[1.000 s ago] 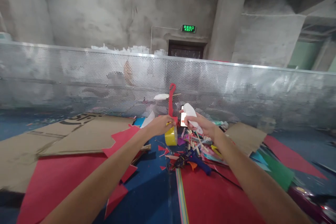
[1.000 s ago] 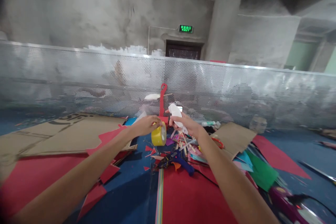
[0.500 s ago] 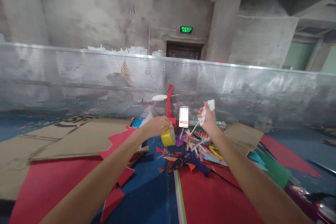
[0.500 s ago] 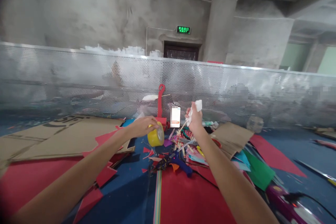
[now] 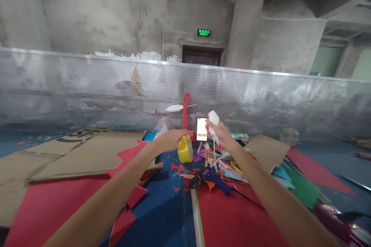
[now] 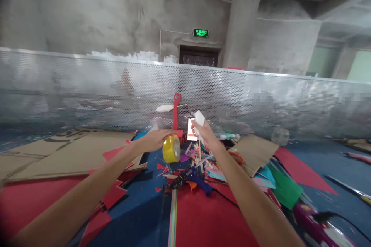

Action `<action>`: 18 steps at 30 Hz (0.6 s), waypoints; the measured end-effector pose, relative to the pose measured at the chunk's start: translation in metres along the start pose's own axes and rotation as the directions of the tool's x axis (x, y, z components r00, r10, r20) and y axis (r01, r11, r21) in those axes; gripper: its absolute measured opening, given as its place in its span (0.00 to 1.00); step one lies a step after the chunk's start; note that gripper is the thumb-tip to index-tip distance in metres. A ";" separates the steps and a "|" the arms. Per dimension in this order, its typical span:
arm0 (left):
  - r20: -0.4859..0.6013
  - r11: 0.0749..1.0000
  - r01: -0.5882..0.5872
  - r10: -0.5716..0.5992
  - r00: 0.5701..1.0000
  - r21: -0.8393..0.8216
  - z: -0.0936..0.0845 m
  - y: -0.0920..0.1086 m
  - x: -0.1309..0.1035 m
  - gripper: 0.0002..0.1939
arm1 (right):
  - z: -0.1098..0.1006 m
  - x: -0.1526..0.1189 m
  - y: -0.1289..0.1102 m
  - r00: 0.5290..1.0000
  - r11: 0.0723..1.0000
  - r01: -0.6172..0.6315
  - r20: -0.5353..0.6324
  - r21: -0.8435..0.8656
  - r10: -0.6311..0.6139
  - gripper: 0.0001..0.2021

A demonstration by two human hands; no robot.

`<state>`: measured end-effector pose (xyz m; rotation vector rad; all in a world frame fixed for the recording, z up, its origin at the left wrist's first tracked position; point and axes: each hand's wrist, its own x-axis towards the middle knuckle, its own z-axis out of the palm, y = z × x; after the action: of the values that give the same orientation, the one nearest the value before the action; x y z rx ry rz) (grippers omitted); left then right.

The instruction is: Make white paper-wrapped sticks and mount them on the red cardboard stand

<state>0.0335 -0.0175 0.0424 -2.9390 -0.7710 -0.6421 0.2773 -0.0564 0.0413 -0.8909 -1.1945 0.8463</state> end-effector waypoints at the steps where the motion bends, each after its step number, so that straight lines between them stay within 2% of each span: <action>1: -0.002 1.000 0.012 -0.012 1.000 -0.007 -0.001 0.000 0.000 0.21 | 0.004 -0.004 0.000 0.996 0.996 -0.021 0.090 -0.092 0.029 0.21; 4: -0.001 1.000 -0.005 0.005 1.000 -0.013 -0.002 0.003 0.000 0.19 | 0.016 -0.013 0.004 0.943 0.956 -0.006 0.317 -0.294 0.103 0.18; 6: -0.008 1.000 -0.030 0.030 1.000 -0.005 -0.001 0.003 0.001 0.18 | 0.023 -0.014 0.010 0.922 0.944 0.022 0.371 -0.329 0.108 0.14; 9: -0.028 0.998 -0.067 0.067 0.997 0.006 0.004 0.001 0.003 0.17 | 0.029 -0.012 0.022 0.922 0.949 0.039 0.377 -0.312 0.086 0.12; 13: -0.066 0.998 -0.057 0.059 0.996 0.022 0.011 -0.005 0.004 0.16 | 0.032 -0.007 0.035 0.927 0.965 0.022 0.368 -0.260 0.078 0.13; 18: -0.130 0.997 -0.068 0.072 0.989 0.029 0.014 -0.007 0.003 0.13 | 0.037 -0.010 0.039 0.930 0.982 0.041 0.366 -0.184 0.030 0.14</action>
<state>0.0382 -0.0079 0.0304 -2.8524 -0.6556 -0.8049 0.2369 -0.0449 0.0071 -0.9041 -1.6259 0.9333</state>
